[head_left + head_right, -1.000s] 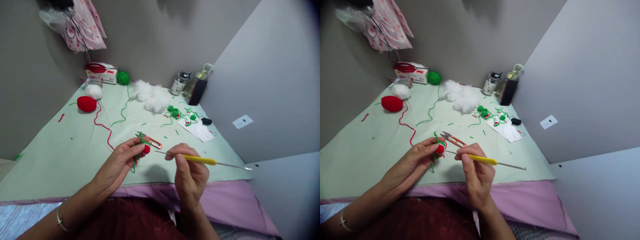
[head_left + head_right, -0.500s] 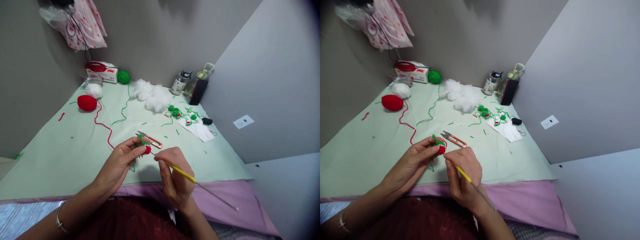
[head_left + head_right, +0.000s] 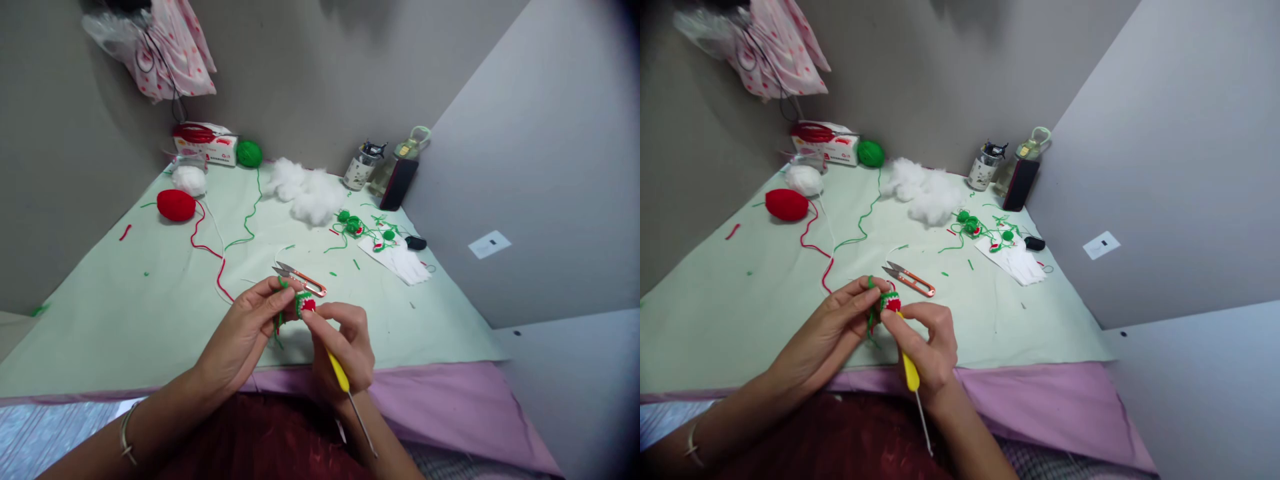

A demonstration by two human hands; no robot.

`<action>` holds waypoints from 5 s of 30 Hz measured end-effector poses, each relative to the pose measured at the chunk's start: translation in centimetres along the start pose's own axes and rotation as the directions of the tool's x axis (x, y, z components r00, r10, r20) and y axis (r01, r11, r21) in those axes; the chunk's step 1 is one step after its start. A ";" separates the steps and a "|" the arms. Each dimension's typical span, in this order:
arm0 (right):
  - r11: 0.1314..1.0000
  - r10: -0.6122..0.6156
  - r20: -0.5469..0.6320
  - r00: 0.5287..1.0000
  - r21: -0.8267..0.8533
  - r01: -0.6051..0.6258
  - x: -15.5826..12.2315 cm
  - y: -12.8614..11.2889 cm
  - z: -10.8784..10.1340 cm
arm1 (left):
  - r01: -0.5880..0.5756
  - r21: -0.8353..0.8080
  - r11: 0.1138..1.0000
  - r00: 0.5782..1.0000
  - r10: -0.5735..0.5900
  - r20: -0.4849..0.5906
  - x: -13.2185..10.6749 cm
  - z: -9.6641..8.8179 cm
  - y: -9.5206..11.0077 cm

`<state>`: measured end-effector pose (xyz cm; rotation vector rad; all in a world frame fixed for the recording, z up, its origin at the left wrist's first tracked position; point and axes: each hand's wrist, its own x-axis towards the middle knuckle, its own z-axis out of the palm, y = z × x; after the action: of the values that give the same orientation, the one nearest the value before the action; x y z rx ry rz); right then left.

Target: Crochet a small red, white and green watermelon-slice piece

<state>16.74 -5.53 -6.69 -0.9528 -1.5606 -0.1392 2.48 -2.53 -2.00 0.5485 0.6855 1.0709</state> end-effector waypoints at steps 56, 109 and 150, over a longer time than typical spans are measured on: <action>0.547 0.468 0.324 0.822 0.625 -0.557 2.7 0.6 -0.3 | 0.083 0.325 0.942 0.981 -0.135 0.141 0.6 -1.6 2.2; 0.720 0.425 0.222 0.877 0.505 -0.477 3.1 0.0 -0.6 | -0.005 0.298 0.955 0.977 -0.059 0.205 0.5 -0.9 0.0; 0.594 0.480 0.376 0.793 0.526 -0.609 4.5 -0.3 -1.4 | -0.109 0.306 0.946 0.977 0.046 0.206 0.9 0.1 1.5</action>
<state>18.02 -4.40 -2.33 -0.8666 -1.2650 0.9087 1.90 -1.14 -1.08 0.9534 0.6687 0.9693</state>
